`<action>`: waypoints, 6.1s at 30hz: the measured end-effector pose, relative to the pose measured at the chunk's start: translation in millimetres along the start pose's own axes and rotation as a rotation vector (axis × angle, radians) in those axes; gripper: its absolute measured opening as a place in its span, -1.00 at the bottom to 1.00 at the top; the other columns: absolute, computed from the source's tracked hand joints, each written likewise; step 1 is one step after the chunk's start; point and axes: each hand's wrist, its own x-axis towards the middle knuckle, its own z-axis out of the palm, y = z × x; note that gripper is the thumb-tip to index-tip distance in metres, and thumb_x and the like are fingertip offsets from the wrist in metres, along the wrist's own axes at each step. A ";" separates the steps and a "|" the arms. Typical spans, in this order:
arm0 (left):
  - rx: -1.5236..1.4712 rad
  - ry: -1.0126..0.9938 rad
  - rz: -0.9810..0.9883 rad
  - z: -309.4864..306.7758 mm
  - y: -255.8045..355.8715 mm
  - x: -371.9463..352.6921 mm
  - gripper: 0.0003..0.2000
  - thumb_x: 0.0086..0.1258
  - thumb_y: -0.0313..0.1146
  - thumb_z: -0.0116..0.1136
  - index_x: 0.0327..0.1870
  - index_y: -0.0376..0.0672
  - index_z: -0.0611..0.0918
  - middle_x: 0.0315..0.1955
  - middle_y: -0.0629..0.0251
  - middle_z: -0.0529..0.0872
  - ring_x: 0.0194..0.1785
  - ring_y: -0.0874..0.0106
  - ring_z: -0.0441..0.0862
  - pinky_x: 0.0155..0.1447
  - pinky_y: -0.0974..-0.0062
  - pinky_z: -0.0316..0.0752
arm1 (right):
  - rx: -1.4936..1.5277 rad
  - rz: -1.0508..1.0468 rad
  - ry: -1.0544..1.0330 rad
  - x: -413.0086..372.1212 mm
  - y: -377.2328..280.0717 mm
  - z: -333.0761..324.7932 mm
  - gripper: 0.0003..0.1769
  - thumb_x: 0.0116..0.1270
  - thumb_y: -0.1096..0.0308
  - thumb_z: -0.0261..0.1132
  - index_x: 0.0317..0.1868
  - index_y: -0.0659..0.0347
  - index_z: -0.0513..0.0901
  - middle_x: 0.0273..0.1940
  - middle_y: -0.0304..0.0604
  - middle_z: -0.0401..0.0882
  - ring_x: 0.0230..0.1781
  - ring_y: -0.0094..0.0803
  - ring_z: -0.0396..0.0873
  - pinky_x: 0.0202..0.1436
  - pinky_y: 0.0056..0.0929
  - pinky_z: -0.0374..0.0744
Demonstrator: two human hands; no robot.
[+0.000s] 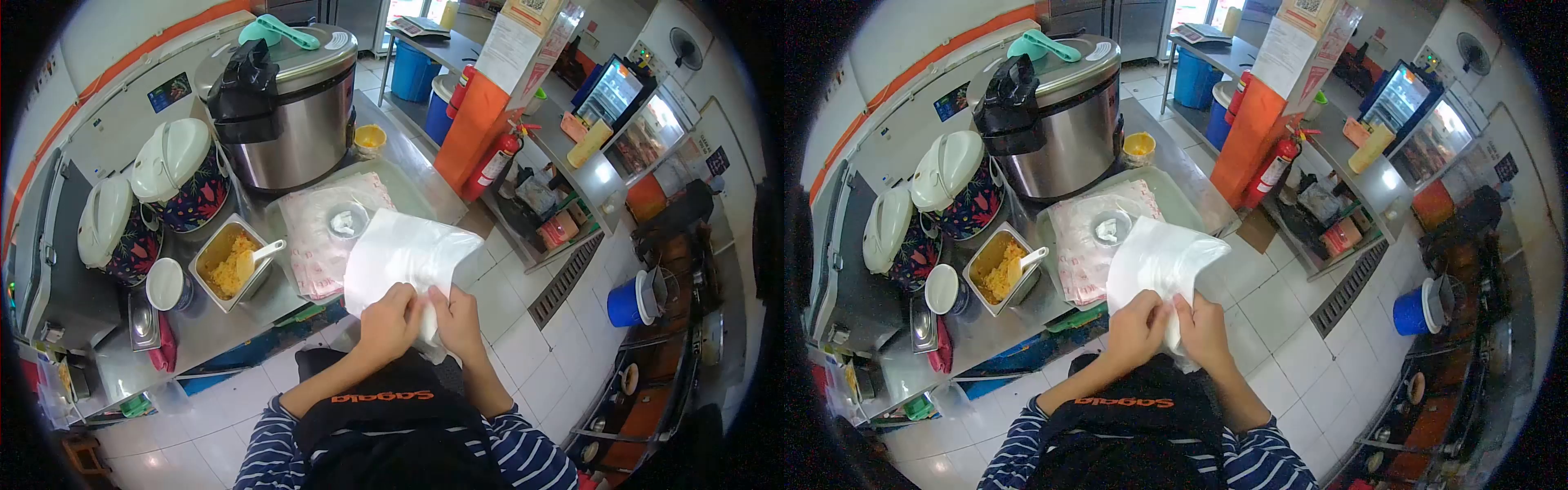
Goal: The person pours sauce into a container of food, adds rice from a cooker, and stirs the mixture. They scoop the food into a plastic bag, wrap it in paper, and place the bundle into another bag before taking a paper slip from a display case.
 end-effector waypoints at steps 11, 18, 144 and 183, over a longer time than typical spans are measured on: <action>-0.524 0.120 -0.086 -30.9 -16.5 27.5 -0.85 0.30 -0.35 0.03 -0.45 -0.17 0.40 -0.55 0.36 0.42 -0.52 0.54 0.39 -0.47 0.61 0.28 | -0.132 -0.556 -0.236 0.3 4.9 -13.3 -0.65 0.27 0.15 0.01 -0.53 0.25 0.43 -0.61 -0.11 0.38 -0.57 -0.15 0.34 -0.28 -0.33 0.27; -0.206 -0.021 0.689 -23.9 -10.4 4.0 -0.62 0.04 -0.04 0.22 -0.29 -0.13 0.45 -0.35 0.24 0.47 -0.22 0.27 0.42 -0.08 0.28 0.22 | 0.282 -0.692 -0.101 -8.1 -12.6 -5.9 -0.50 0.33 0.09 -0.06 -0.72 0.19 0.24 -0.73 -0.19 0.21 -0.75 -0.23 0.19 -0.60 -0.36 0.17; -0.254 -0.074 -0.220 -267.4 -30.3 -23.2 -0.67 0.43 -0.21 -0.17 -0.18 -0.34 0.53 -0.46 0.41 0.55 -0.36 0.66 0.40 -0.20 0.62 0.35 | 1.468 0.331 0.033 -74.1 53.6 193.5 -0.72 0.35 0.37 -0.02 0.05 0.16 0.32 -0.06 -0.22 0.41 -0.13 -0.40 0.45 -0.07 -0.40 0.48; 0.210 -0.164 -0.028 -189.7 -69.1 -95.9 -0.62 0.07 -0.30 0.26 -0.09 -0.16 0.44 -0.13 0.16 0.53 -0.14 0.19 0.56 -0.15 0.32 0.49 | -0.436 -0.167 -0.009 -0.7 -13.3 -21.6 -0.76 -0.02 0.56 0.18 -0.26 0.23 0.59 -0.44 0.04 0.58 -0.43 -0.12 0.60 -0.34 -0.40 0.50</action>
